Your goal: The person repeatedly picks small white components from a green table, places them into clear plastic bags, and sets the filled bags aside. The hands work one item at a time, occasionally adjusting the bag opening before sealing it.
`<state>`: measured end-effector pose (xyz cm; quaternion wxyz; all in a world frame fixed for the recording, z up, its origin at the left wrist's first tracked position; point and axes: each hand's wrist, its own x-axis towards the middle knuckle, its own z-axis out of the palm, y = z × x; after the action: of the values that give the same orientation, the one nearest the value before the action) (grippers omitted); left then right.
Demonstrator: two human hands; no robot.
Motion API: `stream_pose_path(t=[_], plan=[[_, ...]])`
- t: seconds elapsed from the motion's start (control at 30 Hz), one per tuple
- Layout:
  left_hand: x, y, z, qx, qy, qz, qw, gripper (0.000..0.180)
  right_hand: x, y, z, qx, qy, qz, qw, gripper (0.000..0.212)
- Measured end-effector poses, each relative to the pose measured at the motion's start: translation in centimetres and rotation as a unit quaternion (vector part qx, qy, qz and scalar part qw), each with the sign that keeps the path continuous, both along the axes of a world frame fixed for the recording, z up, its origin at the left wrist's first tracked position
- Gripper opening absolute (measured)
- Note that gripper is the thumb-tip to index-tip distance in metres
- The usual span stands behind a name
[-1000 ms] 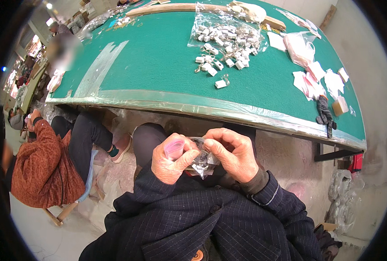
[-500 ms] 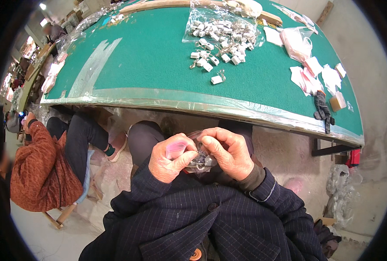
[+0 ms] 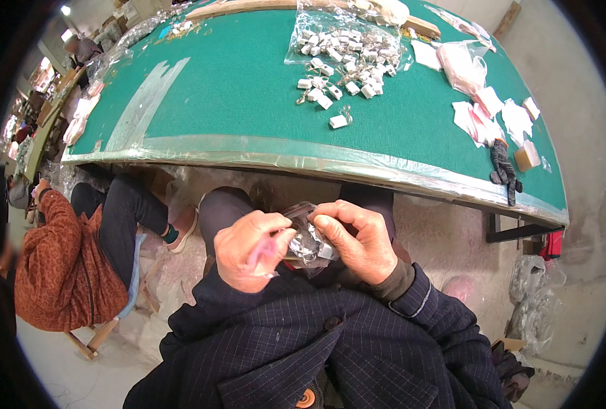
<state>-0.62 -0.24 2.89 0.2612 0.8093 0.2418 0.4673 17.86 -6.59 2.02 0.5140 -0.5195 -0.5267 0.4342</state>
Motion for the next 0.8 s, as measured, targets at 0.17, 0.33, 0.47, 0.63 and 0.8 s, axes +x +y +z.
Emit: stream_pose_path(t=[0.17,0.33,0.47,0.63,0.8], plan=[[0.4,0.0,0.4,0.051,0.068,-0.012,0.996,0.021,-0.2,-0.1,0.7,0.053,-0.075,0.06,0.994,0.017],[0.5,-0.2,0.1,0.047,0.091,-0.014,0.995,0.025,-0.1,-0.2,1.2,0.081,-0.126,0.091,0.985,0.016],[0.7,-0.6,-0.4,0.036,0.088,-0.015,0.995,0.024,-0.2,0.0,1.1,0.099,-0.158,0.103,0.977,0.015],[0.7,-0.6,-0.6,0.017,0.094,0.007,0.995,0.017,-0.4,-0.1,1.3,0.099,-0.135,0.112,0.98,0.014],[-1.1,0.0,0.4,-0.027,0.022,0.103,0.994,0.008,-0.2,-0.2,1.3,0.05,-0.099,0.109,0.988,0.016]])
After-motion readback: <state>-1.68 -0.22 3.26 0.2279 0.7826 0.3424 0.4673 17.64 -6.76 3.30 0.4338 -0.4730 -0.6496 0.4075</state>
